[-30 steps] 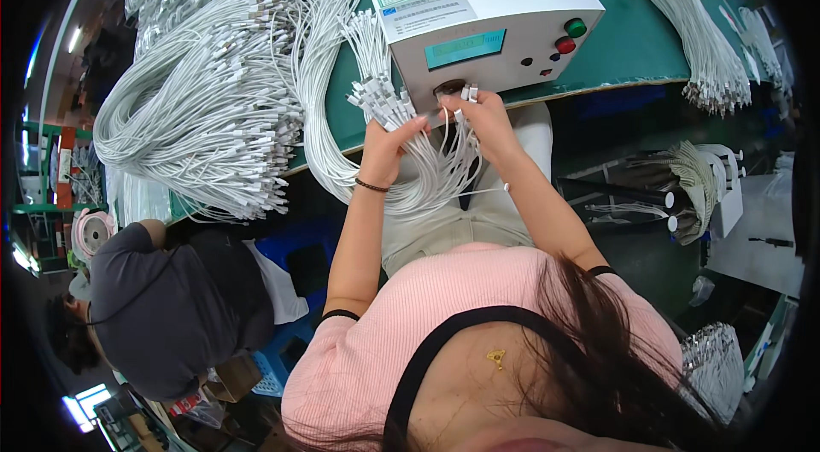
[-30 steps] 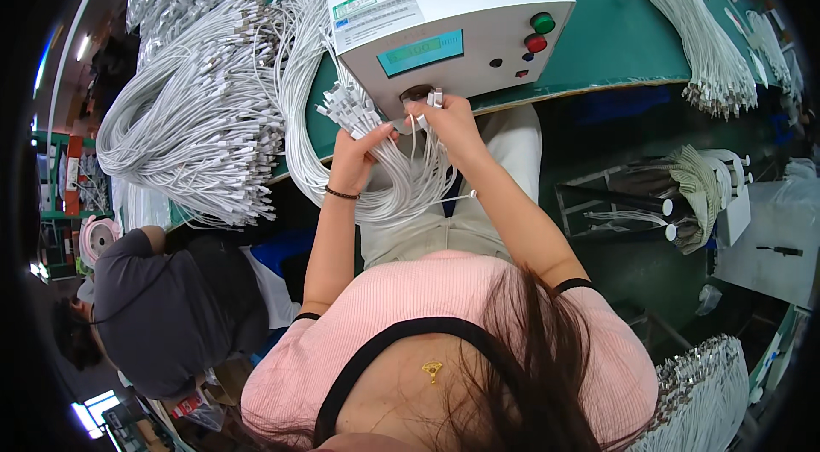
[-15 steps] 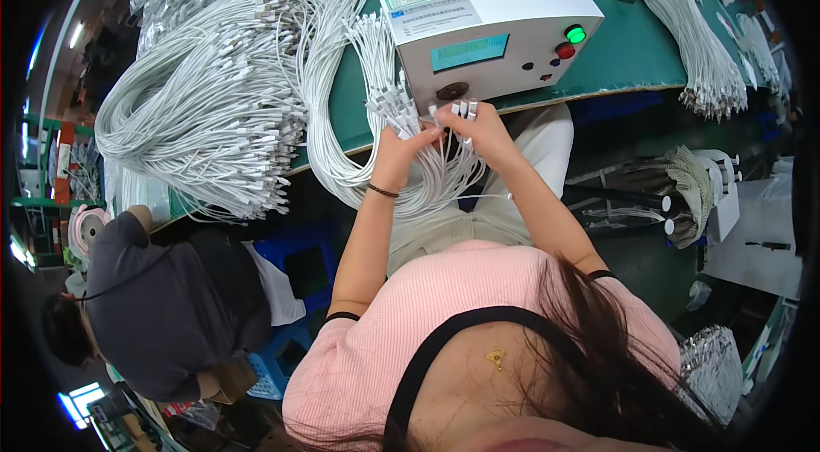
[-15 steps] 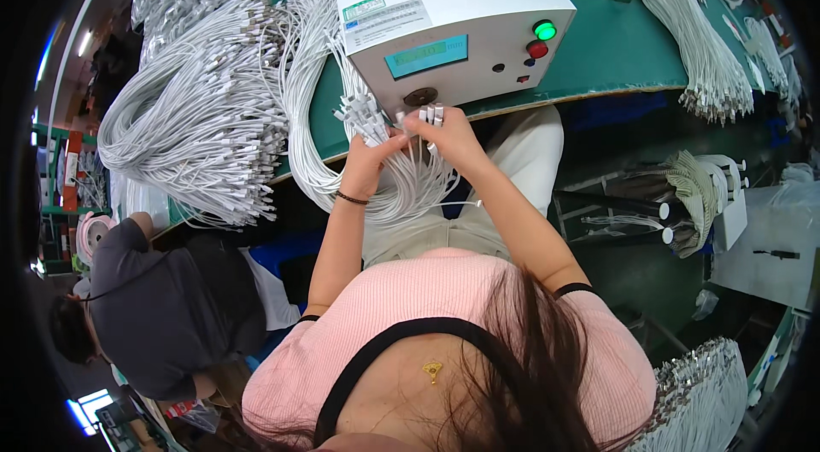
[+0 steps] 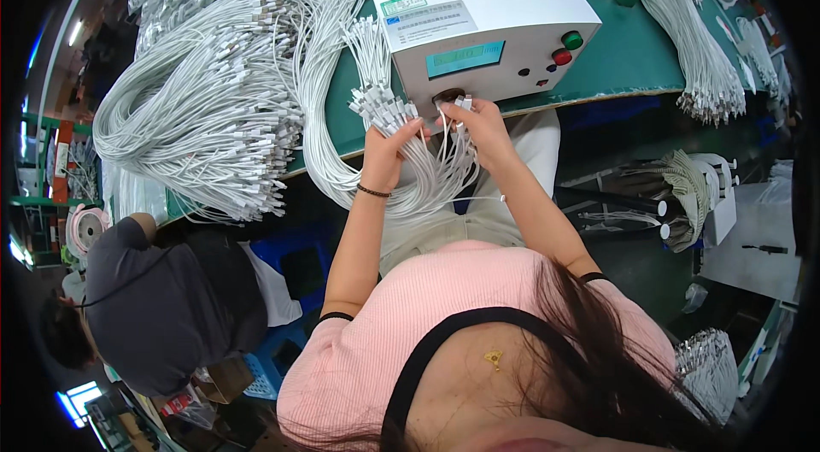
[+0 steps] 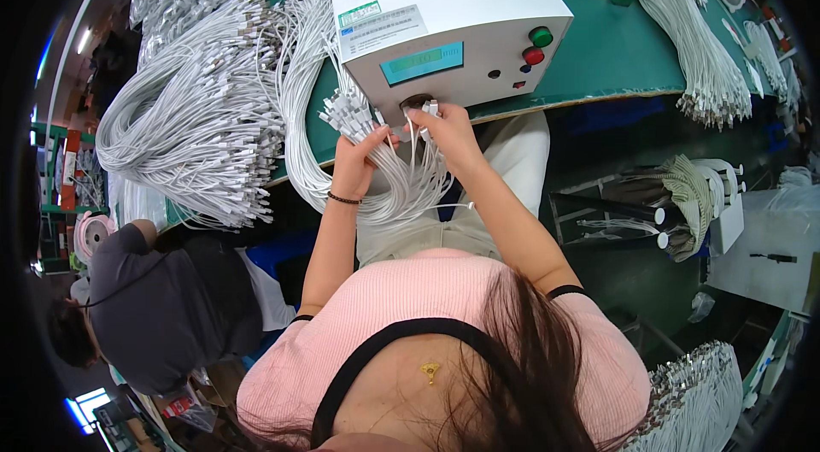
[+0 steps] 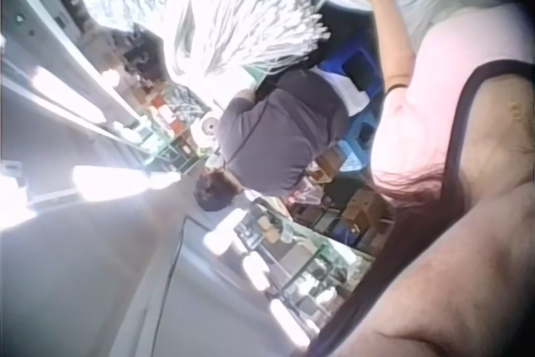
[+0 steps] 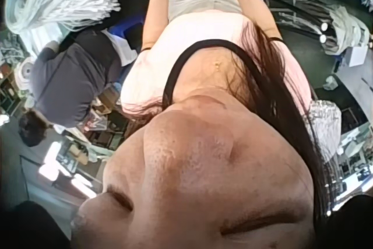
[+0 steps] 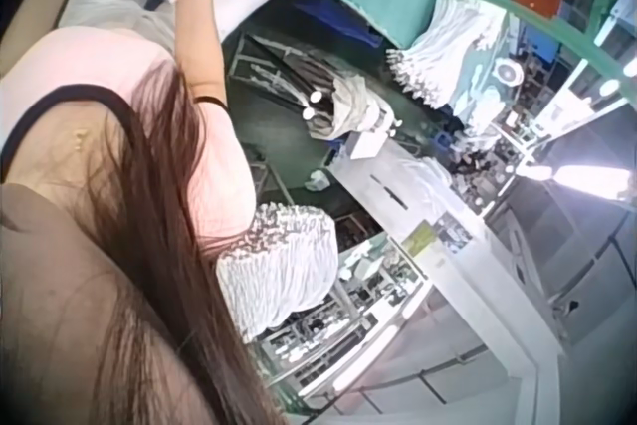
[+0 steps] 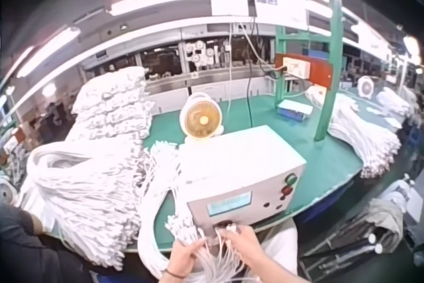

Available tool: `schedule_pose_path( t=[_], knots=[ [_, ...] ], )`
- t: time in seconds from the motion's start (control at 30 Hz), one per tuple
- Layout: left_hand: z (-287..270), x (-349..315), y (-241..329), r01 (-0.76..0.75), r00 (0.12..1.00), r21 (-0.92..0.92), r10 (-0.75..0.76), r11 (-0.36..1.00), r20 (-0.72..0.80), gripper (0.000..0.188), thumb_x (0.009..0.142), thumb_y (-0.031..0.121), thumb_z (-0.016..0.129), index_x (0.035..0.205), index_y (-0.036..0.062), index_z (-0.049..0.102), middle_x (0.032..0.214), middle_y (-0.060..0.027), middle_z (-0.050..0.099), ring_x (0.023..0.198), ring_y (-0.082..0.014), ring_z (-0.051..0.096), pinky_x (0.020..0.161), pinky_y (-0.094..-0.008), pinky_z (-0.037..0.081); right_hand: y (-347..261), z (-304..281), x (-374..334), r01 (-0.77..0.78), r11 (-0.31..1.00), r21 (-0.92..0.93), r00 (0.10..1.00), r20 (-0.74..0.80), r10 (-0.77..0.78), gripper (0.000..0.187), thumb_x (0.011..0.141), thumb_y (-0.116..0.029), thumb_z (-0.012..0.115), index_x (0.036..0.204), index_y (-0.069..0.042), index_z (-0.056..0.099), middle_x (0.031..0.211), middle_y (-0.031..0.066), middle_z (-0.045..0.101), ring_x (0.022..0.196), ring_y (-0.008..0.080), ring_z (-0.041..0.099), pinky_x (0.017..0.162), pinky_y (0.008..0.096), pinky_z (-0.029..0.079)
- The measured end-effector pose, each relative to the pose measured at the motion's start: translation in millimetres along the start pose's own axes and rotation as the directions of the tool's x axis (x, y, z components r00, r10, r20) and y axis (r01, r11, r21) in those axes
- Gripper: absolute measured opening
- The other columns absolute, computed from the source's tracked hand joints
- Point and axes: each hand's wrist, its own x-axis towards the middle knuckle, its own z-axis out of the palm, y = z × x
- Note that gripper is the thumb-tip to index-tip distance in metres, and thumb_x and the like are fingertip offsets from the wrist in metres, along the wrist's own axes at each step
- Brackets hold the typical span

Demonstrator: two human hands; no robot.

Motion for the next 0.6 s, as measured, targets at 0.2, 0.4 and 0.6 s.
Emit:
schedule_pose_path(
  t=[0.2,0.4,0.6],
  knots=[
    [2.9,-0.2,-4.1,-0.014,1.0,-0.002,0.014,1.0,-0.026,0.018,0.081,0.005,0.069,0.095,-0.0021,0.059,0.083,-0.0082,0.065,0.074,-0.0191,0.067,0.069,-0.0301,0.054,-4.7,0.4,-2.3,-0.015,1.0,0.014,1.0,-0.002,0.015,0.018,0.084,-0.016,0.068,0.089,0.001,0.066,0.077,0.0035,0.067,0.065,0.0073,0.058,0.059,0.0228,0.044],
    [-1.7,-3.8,-11.8,-0.031,1.0,0.147,0.031,0.989,-0.003,0.018,0.082,0.005,0.067,0.096,-0.0029,0.06,0.087,-0.0093,0.066,0.078,-0.0193,0.066,0.071,-0.0312,0.054,-11.5,7.2,-14.4,0.038,0.972,-0.231,0.986,0.166,0.001,0.025,0.083,-0.018,0.07,0.097,0.003,0.068,0.082,0.0057,0.069,0.072,0.0073,0.06,0.063,0.0213,0.045],
    [1.5,-7.9,0.4,0.05,0.999,-0.061,-0.051,0.997,-0.014,0.02,0.082,0.004,0.066,0.1,-0.0031,0.059,0.087,-0.0092,0.066,0.078,-0.019,0.065,0.074,-0.0299,0.052,0.4,2.7,-10.7,0.017,0.998,-0.066,1.0,-0.006,-0.017,0.021,0.084,-0.016,0.067,0.094,0.003,0.068,0.08,0.0063,0.069,0.072,0.01,0.061,0.069,0.0233,0.046]
  ],
)
